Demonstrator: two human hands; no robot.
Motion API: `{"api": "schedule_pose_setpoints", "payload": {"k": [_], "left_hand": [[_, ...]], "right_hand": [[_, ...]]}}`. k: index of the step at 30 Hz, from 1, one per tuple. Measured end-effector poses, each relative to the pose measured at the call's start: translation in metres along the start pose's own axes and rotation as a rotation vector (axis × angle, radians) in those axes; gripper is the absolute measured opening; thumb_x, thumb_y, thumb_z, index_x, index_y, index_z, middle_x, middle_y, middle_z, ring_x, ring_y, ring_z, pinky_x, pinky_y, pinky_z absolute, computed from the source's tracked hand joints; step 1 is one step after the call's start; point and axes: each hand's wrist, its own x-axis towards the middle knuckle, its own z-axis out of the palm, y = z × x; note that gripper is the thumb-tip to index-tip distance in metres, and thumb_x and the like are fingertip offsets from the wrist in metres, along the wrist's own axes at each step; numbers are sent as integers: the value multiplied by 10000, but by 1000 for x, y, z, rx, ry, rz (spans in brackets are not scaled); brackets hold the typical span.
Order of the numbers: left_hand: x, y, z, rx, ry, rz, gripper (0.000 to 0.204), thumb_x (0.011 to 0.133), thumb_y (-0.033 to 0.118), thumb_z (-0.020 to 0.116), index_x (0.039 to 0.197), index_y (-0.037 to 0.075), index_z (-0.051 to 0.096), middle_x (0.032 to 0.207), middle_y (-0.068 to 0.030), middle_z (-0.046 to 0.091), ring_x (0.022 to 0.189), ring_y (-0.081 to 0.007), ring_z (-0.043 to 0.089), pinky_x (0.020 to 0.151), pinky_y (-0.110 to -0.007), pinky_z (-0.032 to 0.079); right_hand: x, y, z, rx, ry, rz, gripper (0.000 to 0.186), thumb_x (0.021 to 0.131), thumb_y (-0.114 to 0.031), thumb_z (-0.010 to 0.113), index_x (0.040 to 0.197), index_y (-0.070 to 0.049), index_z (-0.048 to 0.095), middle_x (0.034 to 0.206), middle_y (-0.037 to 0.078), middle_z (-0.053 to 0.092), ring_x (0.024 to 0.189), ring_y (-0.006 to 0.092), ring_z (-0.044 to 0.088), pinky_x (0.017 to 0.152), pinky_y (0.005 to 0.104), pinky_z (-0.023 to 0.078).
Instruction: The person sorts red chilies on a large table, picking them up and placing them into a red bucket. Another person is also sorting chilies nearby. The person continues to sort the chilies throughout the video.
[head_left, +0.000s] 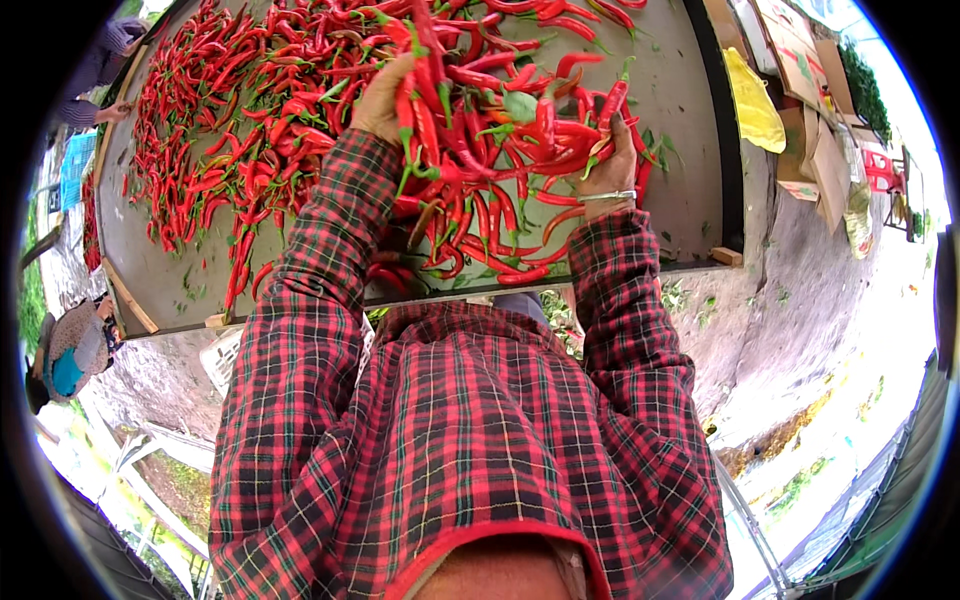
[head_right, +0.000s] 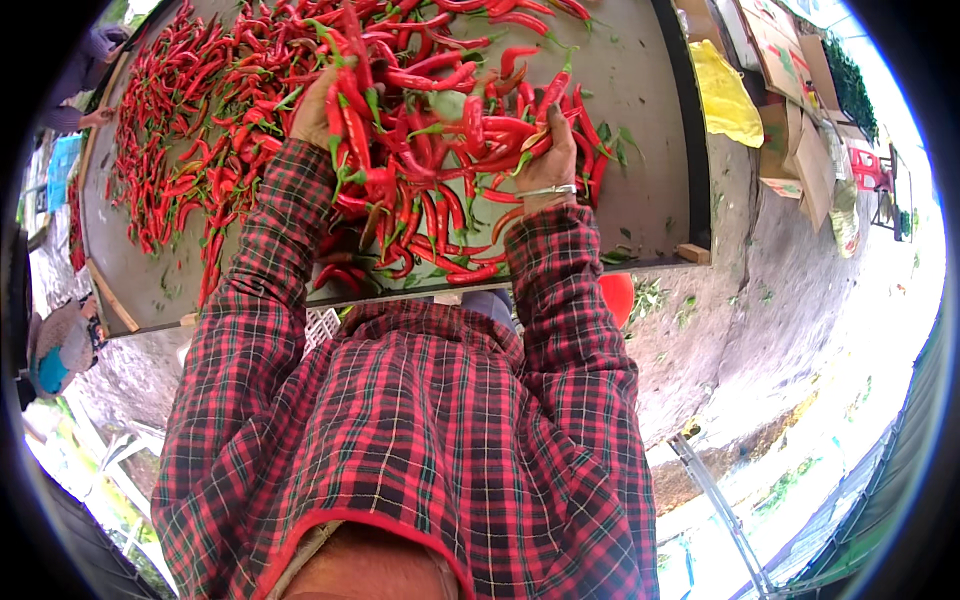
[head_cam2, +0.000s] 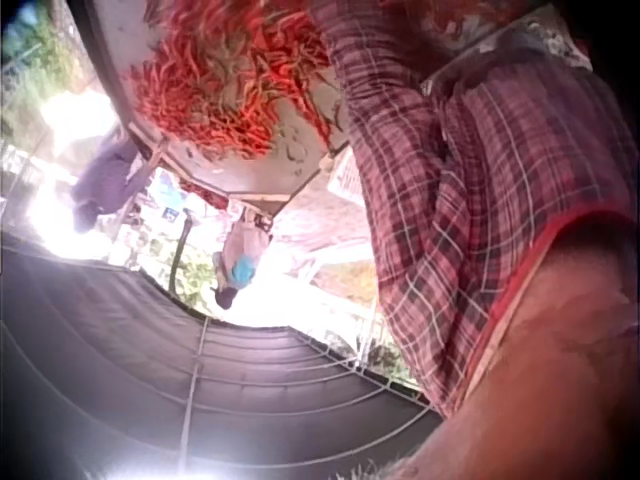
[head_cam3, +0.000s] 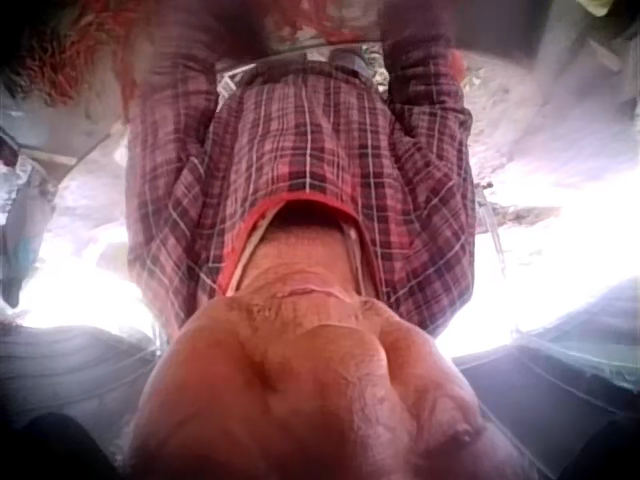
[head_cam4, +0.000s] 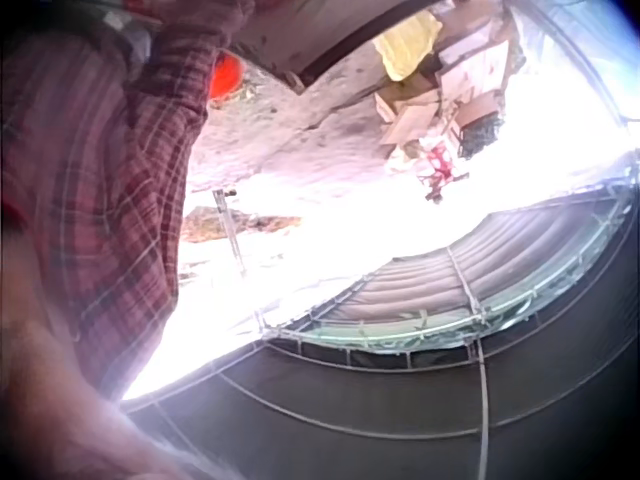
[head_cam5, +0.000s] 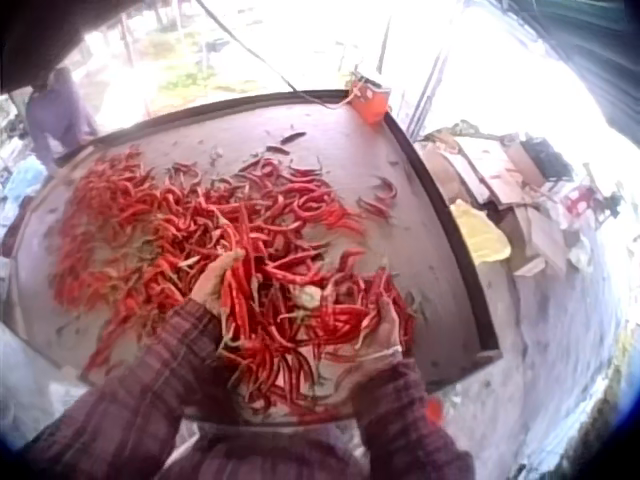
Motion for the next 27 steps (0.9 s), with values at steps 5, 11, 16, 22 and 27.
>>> {"api": "schedule_pose_setpoints", "payload": {"k": [5,11,16,22,27], "left_hand": [[-3,15,-13,34,-64,41,307,873,246,658,1076,37,560,894,-139,668,759,-285,678,603,-362,611],[2,14,-42,39,-323,174,400,980,237,465,1354,96,452,1152,-146,625,930,-298,650,801,-480,558],[-1,-26,17,39,-266,168,368,940,271,567,1233,54,523,1059,-156,629,808,-275,663,657,-431,597],[5,-61,48,82,-114,30,223,889,194,637,1035,41,564,856,-122,665,751,-267,673,644,-410,596],[5,-102,54,230,-61,-58,235,855,158,649,1019,7,575,851,-87,670,738,-182,670,643,-327,595]], "right_hand": [[-1,-37,-30,-38,18,-43,264,895,-257,582,1075,-64,595,982,98,670,847,275,656,758,451,549],[-21,-72,-37,8,-51,-125,288,898,-263,587,1100,-58,587,1010,134,659,844,287,658,753,452,549],[-20,-75,-48,28,-228,-133,343,916,-256,590,1170,-27,566,1136,166,619,1031,315,602,934,498,471],[-25,-80,-61,16,-143,-77,195,934,-208,582,1044,-48,586,1018,115,632,959,273,622,808,445,535],[-23,-88,-75,-693,55,-41,190,909,-140,622,1061,-29,589,987,74,641,865,173,642,729,322,559]]}}
